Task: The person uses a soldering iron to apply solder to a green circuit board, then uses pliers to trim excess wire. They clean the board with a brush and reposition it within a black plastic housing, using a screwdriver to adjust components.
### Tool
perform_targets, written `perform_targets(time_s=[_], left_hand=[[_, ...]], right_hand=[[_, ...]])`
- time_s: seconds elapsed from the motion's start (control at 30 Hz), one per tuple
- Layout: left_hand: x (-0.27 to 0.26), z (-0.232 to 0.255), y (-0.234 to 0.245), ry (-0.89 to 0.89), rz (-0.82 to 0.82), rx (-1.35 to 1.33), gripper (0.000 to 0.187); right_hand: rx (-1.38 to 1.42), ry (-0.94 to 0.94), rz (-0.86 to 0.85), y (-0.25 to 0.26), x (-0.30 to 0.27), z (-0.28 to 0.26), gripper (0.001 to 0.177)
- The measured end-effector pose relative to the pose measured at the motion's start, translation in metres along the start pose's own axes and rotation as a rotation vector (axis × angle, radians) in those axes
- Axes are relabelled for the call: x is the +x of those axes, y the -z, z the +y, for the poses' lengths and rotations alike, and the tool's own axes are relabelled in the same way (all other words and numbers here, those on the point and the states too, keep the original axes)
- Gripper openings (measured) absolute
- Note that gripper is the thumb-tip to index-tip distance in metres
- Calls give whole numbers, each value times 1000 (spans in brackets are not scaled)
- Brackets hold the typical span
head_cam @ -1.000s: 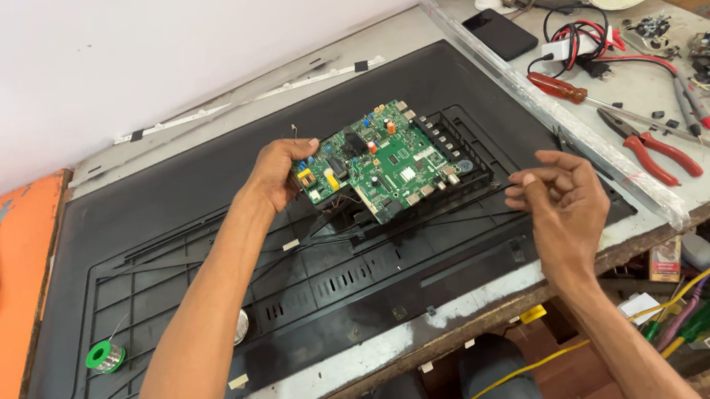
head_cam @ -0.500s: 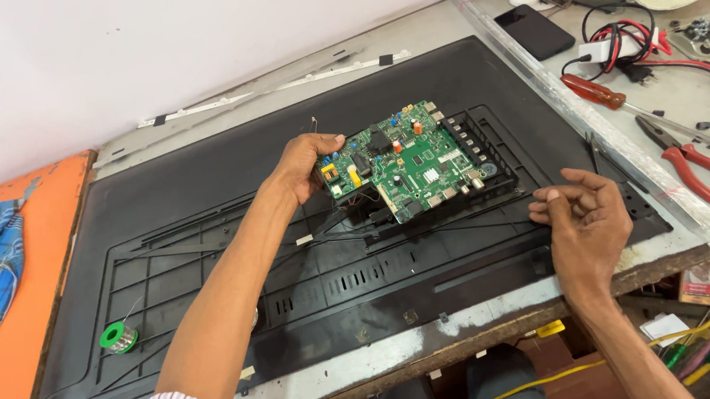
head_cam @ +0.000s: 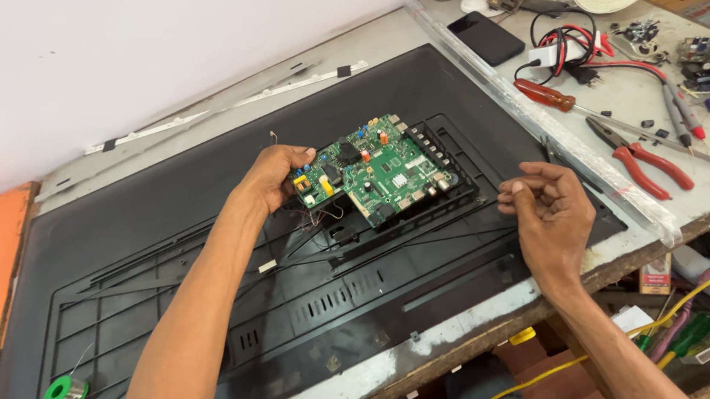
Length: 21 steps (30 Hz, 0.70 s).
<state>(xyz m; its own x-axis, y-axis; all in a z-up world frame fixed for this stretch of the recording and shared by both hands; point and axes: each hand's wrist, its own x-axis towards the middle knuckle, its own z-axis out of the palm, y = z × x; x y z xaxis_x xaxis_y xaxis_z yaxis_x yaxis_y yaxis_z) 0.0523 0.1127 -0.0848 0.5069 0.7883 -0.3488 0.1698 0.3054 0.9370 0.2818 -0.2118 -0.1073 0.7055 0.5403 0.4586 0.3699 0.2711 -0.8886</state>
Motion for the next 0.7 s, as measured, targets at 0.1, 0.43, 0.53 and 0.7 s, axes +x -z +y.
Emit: perform_targets(time_s=[0.1,0.43,0.53,0.7], left_hand=[[3,-2,-2,16,-11,43,22],[5,1,-18,-16,-149,95,17],[5,6,-22,-11,-170,139,19],[4,8,-21,-34,-191,193,21]], right_hand=[[-9,4,-4,-3,3,2,17],[21,4,19,-7,4,13,14],[14,15,26,-5,4,15,13],[14,3,33,-5,4,16,13]])
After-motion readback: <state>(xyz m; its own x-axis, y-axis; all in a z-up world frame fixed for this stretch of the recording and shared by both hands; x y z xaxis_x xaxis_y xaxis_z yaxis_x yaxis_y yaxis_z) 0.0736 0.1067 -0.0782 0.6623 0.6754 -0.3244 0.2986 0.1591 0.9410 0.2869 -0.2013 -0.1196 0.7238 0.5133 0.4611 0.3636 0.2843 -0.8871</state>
